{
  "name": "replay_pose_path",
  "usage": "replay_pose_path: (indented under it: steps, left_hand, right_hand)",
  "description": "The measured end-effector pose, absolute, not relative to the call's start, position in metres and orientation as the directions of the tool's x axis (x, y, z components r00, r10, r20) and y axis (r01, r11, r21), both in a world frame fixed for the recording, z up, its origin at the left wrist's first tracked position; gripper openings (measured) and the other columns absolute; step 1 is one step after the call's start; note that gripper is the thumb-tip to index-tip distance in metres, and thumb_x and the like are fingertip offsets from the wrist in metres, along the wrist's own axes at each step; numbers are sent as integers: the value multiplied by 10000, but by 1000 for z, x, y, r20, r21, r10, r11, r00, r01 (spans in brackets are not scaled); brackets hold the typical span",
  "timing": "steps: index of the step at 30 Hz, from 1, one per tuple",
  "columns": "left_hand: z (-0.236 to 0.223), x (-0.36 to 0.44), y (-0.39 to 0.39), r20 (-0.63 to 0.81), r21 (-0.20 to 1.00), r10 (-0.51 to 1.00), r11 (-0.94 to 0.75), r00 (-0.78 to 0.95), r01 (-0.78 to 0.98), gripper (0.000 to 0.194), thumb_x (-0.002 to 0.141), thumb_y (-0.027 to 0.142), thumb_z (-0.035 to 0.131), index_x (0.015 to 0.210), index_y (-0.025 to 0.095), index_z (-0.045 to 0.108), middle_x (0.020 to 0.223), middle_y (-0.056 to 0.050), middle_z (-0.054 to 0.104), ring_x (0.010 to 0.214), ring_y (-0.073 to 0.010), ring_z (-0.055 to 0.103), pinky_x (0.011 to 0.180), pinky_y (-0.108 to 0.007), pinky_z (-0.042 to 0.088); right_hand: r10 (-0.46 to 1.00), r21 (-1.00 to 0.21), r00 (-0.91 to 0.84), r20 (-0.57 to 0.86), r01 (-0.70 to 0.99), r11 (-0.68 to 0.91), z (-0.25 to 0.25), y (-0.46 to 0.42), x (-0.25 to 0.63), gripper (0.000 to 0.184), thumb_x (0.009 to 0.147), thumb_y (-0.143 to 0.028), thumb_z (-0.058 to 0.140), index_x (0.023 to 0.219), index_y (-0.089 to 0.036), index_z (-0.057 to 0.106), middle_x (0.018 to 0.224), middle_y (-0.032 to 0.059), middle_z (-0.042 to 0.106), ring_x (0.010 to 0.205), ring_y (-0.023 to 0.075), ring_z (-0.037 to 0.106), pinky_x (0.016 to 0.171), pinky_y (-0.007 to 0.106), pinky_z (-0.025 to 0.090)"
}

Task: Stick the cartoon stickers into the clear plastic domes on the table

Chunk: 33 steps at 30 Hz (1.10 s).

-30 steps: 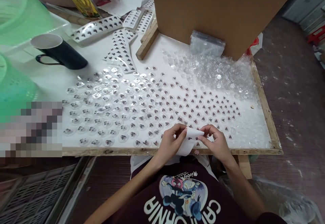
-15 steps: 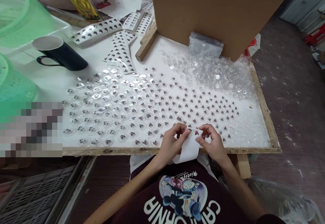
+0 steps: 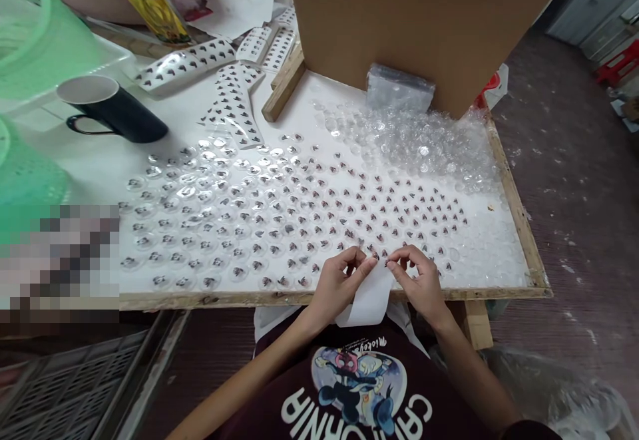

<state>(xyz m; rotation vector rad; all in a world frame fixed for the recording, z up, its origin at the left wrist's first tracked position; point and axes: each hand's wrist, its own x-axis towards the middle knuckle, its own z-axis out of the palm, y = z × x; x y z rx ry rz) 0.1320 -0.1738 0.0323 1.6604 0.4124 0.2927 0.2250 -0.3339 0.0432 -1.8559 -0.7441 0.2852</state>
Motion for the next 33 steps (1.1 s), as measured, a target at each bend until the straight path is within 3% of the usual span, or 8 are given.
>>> replay_pose_path:
  steps: [4, 6, 10, 14, 18, 24, 28, 33]
  left_hand:
    - [29, 133, -175, -48, 990, 421, -97, 906, 98, 315, 894, 397, 603, 680, 174, 537, 633, 26, 491, 616, -126, 428, 587, -240, 345]
    - [30, 133, -176, -40, 991, 413, -101, 910, 90, 318, 898, 393, 597, 676, 176, 530, 629, 29, 485, 612, -124, 426, 589, -239, 346]
    - [33, 134, -178, -32, 989, 341, -122, 940, 78, 316, 897, 394, 597, 679, 172, 543, 644, 19, 518, 633, -130, 454, 606, -239, 363]
    - [34, 133, -177, -53, 985, 301, -141, 952, 99, 307, 899, 395, 586, 690, 171, 559, 661, 6, 547, 651, -138, 475, 615, -241, 377]
    - [32, 132, -174, -75, 980, 297, -154, 952, 125, 256, 883, 359, 562, 702, 179, 549, 664, 4, 534, 651, -143, 466, 579, -235, 368]
    - [30, 133, -172, -76, 980, 305, -154, 949, 128, 254, 881, 360, 556, 700, 183, 540, 656, 9, 520, 645, -141, 455, 569, -236, 357]
    - [30, 134, -172, -85, 981, 295, -142, 952, 132, 268, 877, 371, 553, 687, 182, 532, 646, 10, 511, 638, -139, 453, 572, -240, 356]
    - [31, 135, -171, -89, 981, 302, -141, 949, 137, 270, 874, 373, 564, 685, 183, 535, 638, 11, 515, 633, -137, 453, 561, -234, 349]
  right_hand:
    - [515, -902, 821, 247, 389, -189, 44, -334, 228, 75, 911, -271, 626, 855, -227, 648, 858, 16, 609, 783, 162, 517, 730, 296, 430]
    - [453, -922, 862, 229, 341, -182, 43, -333, 230, 59, 912, -284, 623, 929, -233, 648, 878, 14, 609, 795, 162, 527, 748, 301, 436]
    - [547, -965, 828, 122, 228, -131, 39, -325, 226, 322, 870, -268, 668, 1177, -252, 574, 917, -2, 639, 855, 163, 597, 846, 325, 456]
    - [554, -990, 827, 101, 140, -28, 42, -317, 220, 310, 870, -244, 673, 1141, -256, 524, 857, -23, 624, 816, 152, 607, 839, 327, 482]
    - [408, -992, 906, 112, 124, -3, 53, -334, 243, 330, 852, -268, 710, 1124, -254, 522, 871, -13, 629, 829, 156, 618, 827, 335, 517]
    - [19, -976, 986, 166, 167, -142, 39, -410, 337, 497, 704, -335, 808, 1079, -235, 497, 822, -16, 651, 805, 156, 646, 832, 340, 520]
    - [12, -962, 996, 90, 90, -257, 9, -442, 376, 540, 609, -378, 787, 1025, -232, 475, 750, -26, 649, 698, 158, 627, 743, 332, 507]
    - [10, -901, 999, 43, 43, -432, -11, -449, 386, 542, 603, -441, 724, 1021, -231, 449, 753, -4, 654, 694, 178, 634, 702, 326, 499]
